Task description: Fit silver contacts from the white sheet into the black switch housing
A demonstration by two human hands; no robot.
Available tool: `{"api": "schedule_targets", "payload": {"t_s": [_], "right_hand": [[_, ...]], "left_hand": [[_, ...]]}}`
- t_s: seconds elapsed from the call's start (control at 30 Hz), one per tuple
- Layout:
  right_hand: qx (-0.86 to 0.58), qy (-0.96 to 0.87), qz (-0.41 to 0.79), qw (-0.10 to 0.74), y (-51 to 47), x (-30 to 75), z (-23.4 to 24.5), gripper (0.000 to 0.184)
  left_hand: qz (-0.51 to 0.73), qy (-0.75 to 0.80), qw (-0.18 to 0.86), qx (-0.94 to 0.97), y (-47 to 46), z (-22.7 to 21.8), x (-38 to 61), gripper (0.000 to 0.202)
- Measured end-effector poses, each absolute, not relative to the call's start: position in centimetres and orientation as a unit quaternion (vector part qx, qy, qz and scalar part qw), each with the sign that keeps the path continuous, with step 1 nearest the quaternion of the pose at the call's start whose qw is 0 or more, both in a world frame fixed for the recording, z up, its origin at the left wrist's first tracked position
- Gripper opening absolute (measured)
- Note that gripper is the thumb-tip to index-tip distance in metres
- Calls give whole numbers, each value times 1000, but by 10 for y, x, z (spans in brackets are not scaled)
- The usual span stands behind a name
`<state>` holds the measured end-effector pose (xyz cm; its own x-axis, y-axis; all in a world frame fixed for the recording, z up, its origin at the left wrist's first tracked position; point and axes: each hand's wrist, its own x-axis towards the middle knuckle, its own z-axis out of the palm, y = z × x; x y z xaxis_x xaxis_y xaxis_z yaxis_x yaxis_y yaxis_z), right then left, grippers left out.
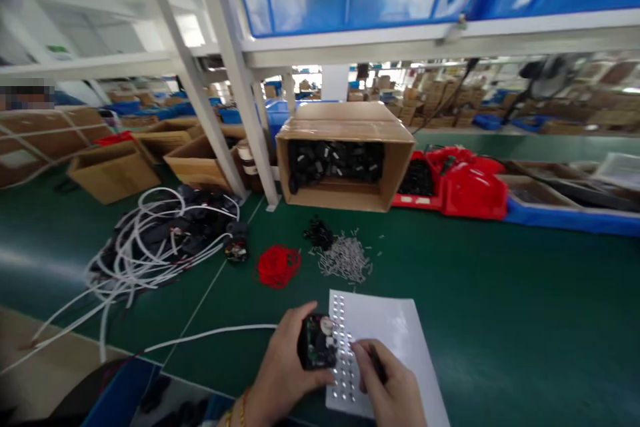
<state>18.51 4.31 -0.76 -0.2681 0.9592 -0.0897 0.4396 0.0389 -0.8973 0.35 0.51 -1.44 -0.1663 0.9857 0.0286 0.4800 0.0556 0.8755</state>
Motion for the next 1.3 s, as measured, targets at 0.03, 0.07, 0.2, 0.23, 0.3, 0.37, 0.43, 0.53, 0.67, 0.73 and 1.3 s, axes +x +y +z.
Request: {"api": "schedule_targets", "payload": {"t_s": [0.03, 0.07, 0.2, 0.23, 0.3, 0.37, 0.43, 0.53, 0.67, 0.73, 1.3], "right_hand": [[-527, -649, 460, 300, 44, 186, -11, 35], [-516, -645, 467, 315, 45, 185, -13, 31], [-440, -688, 434, 380, 40, 174, -8, 20], [-417, -709, 426, 377, 38, 172, -7, 24], [-388, -749, 406, 354, 36, 170, -7, 33], [-382, -778, 381, 322, 35, 173, -7, 36], [-403, -797, 353, 278, 34, 179, -5, 26], [-428, -845, 273, 167, 33, 190, 1, 16], [-384, -917, 101, 29, 34, 198, 4, 27], [-367, -928, 63, 3, 36, 200, 2, 30], [-446, -742, 339, 369, 12, 152, -29, 12]], "left_hand": [[384, 663, 290, 573, 5, -17, 4, 87], [373, 668, 275, 582, 4, -18, 5, 86], [348, 661, 228, 624, 1, -13, 9, 76], [346, 657, 215, 634, 1, -12, 11, 71], [338, 653, 185, 652, 2, -9, 15, 61], [319, 654, 165, 666, 4, -7, 20, 56], [293, 655, 151, 680, 5, -6, 24, 56], [252, 653, 131, 702, 4, -6, 31, 52], [196, 650, 112, 726, 1, -8, 39, 54], [180, 645, 102, 735, 0, -10, 42, 61], [429, 661, 107, 606, -10, -30, 17, 57]]}}
